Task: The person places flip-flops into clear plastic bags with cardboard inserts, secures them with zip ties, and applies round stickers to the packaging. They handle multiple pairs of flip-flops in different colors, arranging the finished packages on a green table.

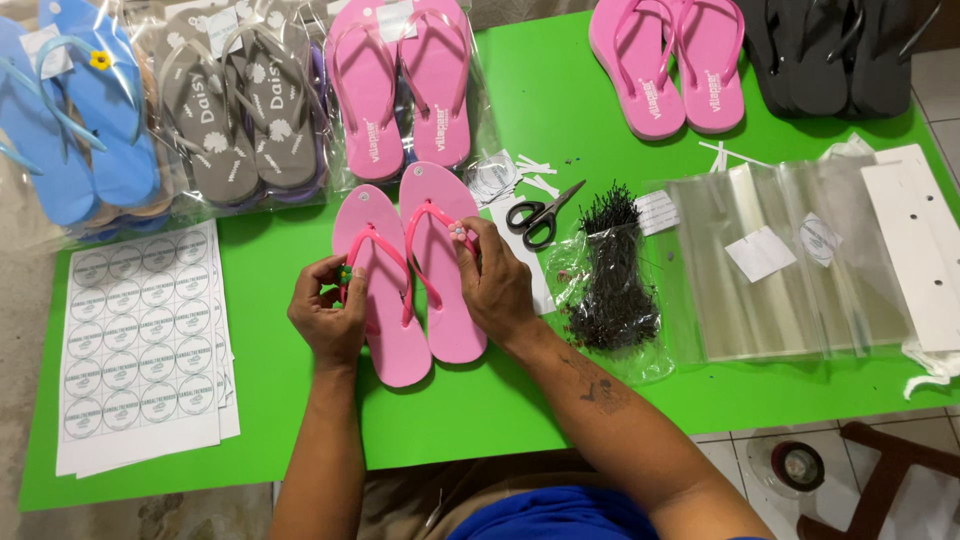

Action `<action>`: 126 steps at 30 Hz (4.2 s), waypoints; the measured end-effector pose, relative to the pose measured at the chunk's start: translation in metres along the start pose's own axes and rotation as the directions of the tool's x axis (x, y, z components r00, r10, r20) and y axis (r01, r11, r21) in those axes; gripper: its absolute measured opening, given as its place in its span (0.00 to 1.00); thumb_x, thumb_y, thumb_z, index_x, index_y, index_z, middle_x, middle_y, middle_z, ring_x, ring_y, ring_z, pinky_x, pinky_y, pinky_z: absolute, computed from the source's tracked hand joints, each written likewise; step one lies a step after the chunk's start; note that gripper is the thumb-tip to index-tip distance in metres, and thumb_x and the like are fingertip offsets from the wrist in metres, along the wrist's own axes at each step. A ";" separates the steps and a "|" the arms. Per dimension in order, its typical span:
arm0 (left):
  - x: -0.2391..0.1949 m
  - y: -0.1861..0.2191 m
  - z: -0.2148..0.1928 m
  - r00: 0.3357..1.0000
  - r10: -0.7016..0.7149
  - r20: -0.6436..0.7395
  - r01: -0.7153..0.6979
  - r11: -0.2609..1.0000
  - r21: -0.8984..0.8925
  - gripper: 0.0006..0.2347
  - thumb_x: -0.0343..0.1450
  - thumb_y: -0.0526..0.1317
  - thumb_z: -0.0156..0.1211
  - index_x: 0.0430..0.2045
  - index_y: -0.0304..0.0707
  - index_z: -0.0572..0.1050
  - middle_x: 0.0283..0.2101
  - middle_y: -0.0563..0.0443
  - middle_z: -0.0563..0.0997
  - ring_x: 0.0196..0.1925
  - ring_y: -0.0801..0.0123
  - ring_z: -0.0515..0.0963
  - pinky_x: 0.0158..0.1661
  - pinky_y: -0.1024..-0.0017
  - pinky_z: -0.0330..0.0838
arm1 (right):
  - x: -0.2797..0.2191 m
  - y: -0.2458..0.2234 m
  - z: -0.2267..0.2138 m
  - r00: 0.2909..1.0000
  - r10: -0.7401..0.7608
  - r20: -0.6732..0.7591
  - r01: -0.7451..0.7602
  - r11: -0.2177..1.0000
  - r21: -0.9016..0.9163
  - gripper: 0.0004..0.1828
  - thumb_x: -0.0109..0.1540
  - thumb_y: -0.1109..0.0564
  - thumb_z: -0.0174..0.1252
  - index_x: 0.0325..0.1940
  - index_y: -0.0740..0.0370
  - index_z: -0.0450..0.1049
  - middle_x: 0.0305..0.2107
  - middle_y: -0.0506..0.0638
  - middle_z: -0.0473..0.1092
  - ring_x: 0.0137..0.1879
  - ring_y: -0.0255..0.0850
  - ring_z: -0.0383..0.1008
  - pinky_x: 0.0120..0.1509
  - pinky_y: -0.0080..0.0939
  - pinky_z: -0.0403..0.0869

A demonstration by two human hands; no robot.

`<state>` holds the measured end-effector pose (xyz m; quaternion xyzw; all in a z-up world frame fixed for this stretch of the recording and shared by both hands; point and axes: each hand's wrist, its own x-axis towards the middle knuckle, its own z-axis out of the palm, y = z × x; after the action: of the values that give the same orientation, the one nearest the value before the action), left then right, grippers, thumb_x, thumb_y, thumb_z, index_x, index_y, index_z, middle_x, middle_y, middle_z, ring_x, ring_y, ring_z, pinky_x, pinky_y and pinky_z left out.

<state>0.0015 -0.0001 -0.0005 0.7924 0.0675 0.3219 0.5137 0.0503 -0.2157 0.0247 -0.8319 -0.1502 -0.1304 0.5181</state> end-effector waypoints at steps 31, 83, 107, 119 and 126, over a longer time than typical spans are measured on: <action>0.016 0.001 -0.009 0.992 -0.083 0.100 0.059 0.975 0.216 0.09 0.69 0.30 0.64 0.43 0.32 0.78 0.36 0.49 0.82 0.31 0.73 0.79 0.34 0.74 0.75 | 0.011 -0.005 -0.011 0.970 0.199 0.135 -0.196 0.980 -0.040 0.12 0.66 0.55 0.58 0.45 0.67 0.67 0.35 0.56 0.71 0.32 0.41 0.77 0.35 0.41 0.77; -0.062 0.154 0.169 0.533 0.608 0.588 -0.527 0.783 -0.332 0.11 0.67 0.32 0.65 0.43 0.34 0.77 0.48 0.44 0.80 0.52 0.53 0.79 0.54 0.59 0.72 | -0.090 0.048 -0.263 0.919 0.316 0.237 -0.182 0.870 -0.458 0.48 0.42 0.45 0.76 0.64 0.55 0.68 0.63 0.52 0.63 0.70 0.49 0.63 0.69 0.50 0.68; -0.074 0.212 0.221 0.343 -0.273 0.899 0.541 0.840 0.049 0.20 0.76 0.50 0.56 0.39 0.22 0.76 0.24 0.40 0.80 0.20 0.64 0.83 0.23 0.67 0.77 | -0.127 0.078 -0.254 0.868 0.067 -0.491 -0.176 0.968 -0.179 0.08 0.67 0.60 0.66 0.43 0.67 0.74 0.40 0.54 0.78 0.45 0.36 0.79 0.52 0.33 0.78; -0.077 0.224 0.282 0.408 -0.270 0.872 0.680 0.727 -0.093 0.13 0.74 0.40 0.59 0.36 0.22 0.78 0.26 0.43 0.83 0.23 0.66 0.85 0.18 0.70 0.78 | -0.157 0.068 -0.246 0.911 -0.181 -0.370 0.046 0.937 -0.345 0.31 0.63 0.27 0.54 0.35 0.59 0.75 0.32 0.47 0.76 0.41 0.37 0.78 0.44 0.34 0.76; -0.074 0.256 0.245 0.315 -0.260 0.913 0.726 0.686 -0.055 0.12 0.74 0.41 0.60 0.33 0.24 0.76 0.26 0.42 0.78 0.21 0.69 0.80 0.16 0.69 0.78 | -0.139 0.048 -0.250 0.694 0.712 -0.104 -0.208 0.337 0.918 0.41 0.57 0.24 0.49 0.54 0.60 0.77 0.39 0.51 0.80 0.43 0.41 0.80 0.46 0.39 0.77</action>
<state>0.0283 -0.3403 0.1217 0.6296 -0.0245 -0.2872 0.7215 -0.0747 -0.4769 0.0410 -0.4013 0.1975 -0.0860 0.8903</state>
